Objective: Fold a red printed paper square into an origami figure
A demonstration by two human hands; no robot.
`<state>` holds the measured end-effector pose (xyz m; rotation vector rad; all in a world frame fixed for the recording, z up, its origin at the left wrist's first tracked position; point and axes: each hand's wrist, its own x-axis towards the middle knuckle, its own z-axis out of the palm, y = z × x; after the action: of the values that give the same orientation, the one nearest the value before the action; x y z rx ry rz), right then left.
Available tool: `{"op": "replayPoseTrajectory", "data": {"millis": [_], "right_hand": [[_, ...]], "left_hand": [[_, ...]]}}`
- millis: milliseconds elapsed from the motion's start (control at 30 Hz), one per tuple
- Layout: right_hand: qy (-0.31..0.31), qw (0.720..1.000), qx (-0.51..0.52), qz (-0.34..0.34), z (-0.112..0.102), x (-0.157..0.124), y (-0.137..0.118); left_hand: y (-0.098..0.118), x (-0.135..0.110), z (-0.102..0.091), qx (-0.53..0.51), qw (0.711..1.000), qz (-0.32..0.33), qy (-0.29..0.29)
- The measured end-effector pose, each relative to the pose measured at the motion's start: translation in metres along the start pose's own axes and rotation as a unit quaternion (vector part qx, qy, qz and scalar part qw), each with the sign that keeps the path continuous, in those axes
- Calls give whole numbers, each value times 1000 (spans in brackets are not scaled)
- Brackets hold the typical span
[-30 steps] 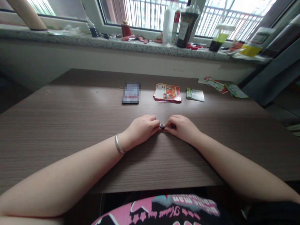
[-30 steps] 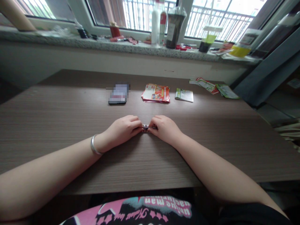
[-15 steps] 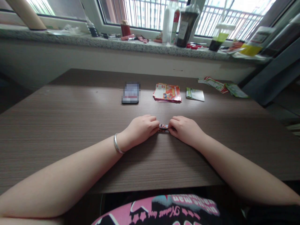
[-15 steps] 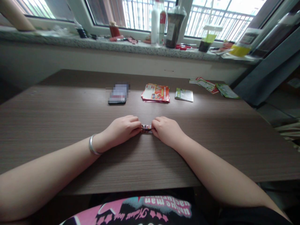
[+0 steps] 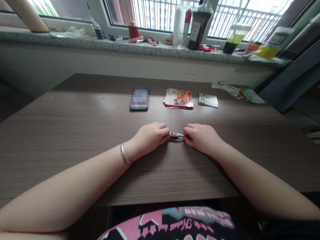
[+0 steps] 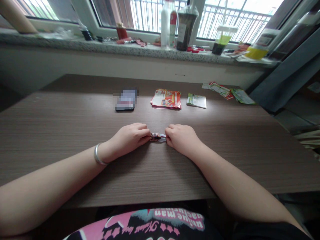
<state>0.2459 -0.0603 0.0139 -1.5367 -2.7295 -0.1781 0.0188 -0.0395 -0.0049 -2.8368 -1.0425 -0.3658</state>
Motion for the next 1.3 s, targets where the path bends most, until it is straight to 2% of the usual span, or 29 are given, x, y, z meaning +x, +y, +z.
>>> {"op": "replayPoseTrajectory", "data": {"millis": [467, 700, 1033, 1167, 1300], "right_hand": [[-17, 1000, -15, -10, -1, -1, 5], [-10, 999, -35, -37, 0, -3, 5], [7, 995, 100, 4, 6, -1, 13], [50, 990, 129, -18, 12, 2, 12], [63, 991, 114, -31, 16, 5, 6]], "left_hand": [[0, -1, -1, -28, 999, -25, -8], [-1, -1, 0, -45, 998, -36, -5], [-5, 0, 4, -114, 992, -58, -1], [-4, -1, 6, -93, 995, -33, 14], [-2, -2, 6, -43, 999, -3, 14]]}}
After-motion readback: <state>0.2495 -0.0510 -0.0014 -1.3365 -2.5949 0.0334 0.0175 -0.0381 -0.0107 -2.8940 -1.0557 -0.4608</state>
